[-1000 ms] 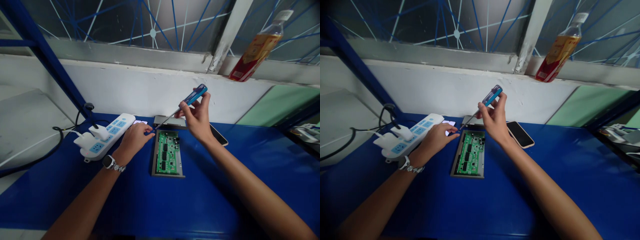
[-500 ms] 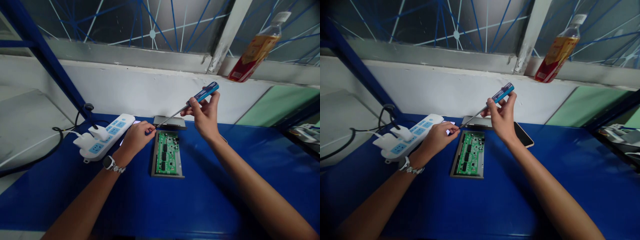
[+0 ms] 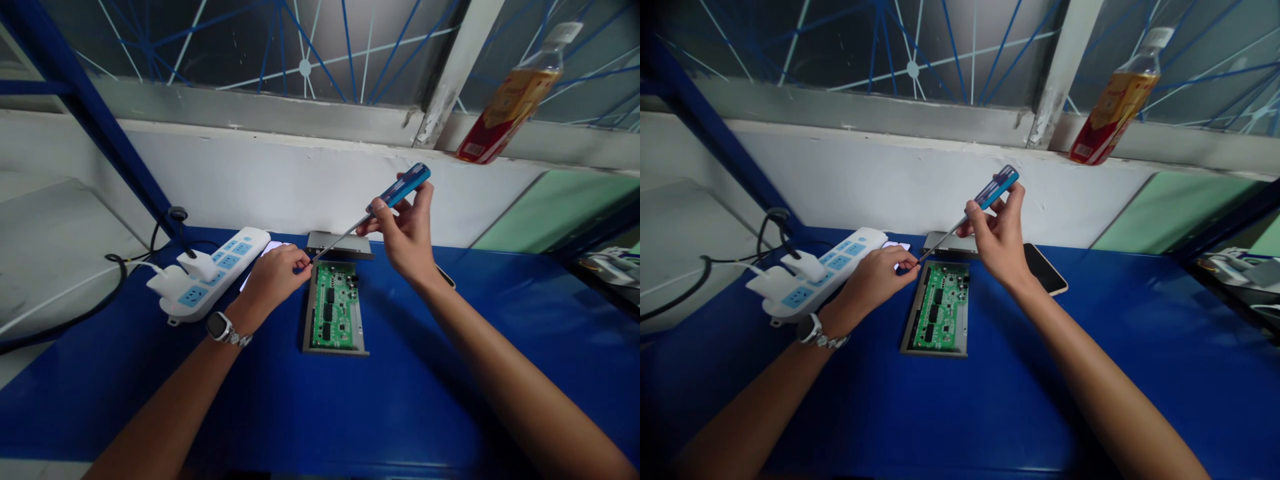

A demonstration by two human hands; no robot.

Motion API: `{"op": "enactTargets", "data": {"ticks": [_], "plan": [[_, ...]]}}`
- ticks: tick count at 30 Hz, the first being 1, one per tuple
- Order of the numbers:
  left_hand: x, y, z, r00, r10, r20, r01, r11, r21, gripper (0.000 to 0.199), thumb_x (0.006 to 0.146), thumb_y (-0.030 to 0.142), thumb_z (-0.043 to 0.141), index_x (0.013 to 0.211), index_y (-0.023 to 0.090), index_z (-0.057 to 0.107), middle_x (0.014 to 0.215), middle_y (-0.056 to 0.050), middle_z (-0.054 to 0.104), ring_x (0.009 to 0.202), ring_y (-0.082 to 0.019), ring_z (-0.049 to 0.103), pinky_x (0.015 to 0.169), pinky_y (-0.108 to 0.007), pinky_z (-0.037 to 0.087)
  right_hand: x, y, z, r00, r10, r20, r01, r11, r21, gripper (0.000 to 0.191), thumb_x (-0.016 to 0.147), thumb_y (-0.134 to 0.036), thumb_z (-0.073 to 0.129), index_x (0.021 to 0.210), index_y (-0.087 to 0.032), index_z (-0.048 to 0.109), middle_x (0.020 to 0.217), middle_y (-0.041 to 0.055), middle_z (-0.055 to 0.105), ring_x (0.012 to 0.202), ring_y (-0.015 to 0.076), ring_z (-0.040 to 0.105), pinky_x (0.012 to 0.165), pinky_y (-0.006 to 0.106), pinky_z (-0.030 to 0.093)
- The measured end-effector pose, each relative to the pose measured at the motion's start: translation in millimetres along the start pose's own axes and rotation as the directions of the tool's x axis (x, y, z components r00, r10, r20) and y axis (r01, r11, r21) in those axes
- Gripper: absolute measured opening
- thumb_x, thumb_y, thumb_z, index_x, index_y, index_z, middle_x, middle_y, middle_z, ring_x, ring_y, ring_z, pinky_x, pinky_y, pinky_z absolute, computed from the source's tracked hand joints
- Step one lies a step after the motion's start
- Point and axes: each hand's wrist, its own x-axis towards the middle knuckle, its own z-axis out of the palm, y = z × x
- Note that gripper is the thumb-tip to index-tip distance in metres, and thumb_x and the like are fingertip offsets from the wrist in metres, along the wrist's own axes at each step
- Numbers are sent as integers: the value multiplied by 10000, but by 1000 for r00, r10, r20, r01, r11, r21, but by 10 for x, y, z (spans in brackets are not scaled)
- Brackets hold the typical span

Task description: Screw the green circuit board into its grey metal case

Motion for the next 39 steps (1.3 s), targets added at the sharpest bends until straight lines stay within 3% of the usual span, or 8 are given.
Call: {"op": "enactTargets", "data": {"ticks": [16,19,23,25,28,32,35,39], "plan": [[-22,84,-8,999,49,12,-50,996,71,126,866,181,620,757,195,681,765,-40,664,779,-215,598,720,-361,450,-36,-171,-49,987,-126,101,132,990,-57,677,997,-591,491,1557,-400,162,1142,82,649,721,185,668,692,421,627],[-21,93,-5,998,67,-3,-67,996,53,128,871,176,617,765,199,684,773,-39,669,792,-216,607,721,-359,458,-29,-193,-56,990,-105,99,107,994,-19,681,980,-580,541,1554,-387,230,1113,66,660,735,186,676,715,413,623],[-23,135,21,994,103,-43,-104,995,-10,133,901,179,603,801,196,690,803,-39,686,811,-205,622,730,-354,479,-18,-207,-63,988,-38,147,30,998,59,446,970,-555,581,1305,-260,560,999,57,688,734,168,676,739,383,609],[-29,171,58,994,96,-45,-98,993,-58,133,924,207,605,829,199,697,821,-39,692,812,-196,627,704,-337,488,-16,-226,-78,981,7,192,-21,997,71,381,973,-547,581,1155,-213,614,932,53,699,721,158,677,733,368,601],[-41,229,137,997,76,-31,-79,988,-136,130,954,250,615,873,204,707,846,-39,697,812,-190,641,692,-326,516,-13,-246,-120,979,46,199,-53,998,30,369,980,-565,553,1119,-225,587,882,35,700,711,157,690,707,357,591],[-56,267,242,998,53,-34,-59,975,-212,190,959,284,643,1133,220,682,1106,-78,703,1045,-235,658,902,-401,561,9,-154,-191,988,36,153,-25,997,-74,356,984,-592,520,1095,-254,538,875,21,693,678,159,697,672,357,581],[-76,240,307,998,58,-1,-57,981,-184,297,990,241,576,1285,224,612,1304,-103,640,1240,-260,590,1051,-465,508,33,-9,-229,984,49,172,-25,991,-135,353,984,-596,515,1035,-247,506,868,25,698,644,158,692,635,348,566],[-104,175,373,996,41,84,-31,993,-116,323,1024,230,485,1327,191,588,1387,-124,610,1298,-288,563,1084,-504,478,44,128,-235,974,69,218,-26,981,-193,355,989,-592,506,984,-239,470,841,26,704,636,160,695,608,334,546]]}}
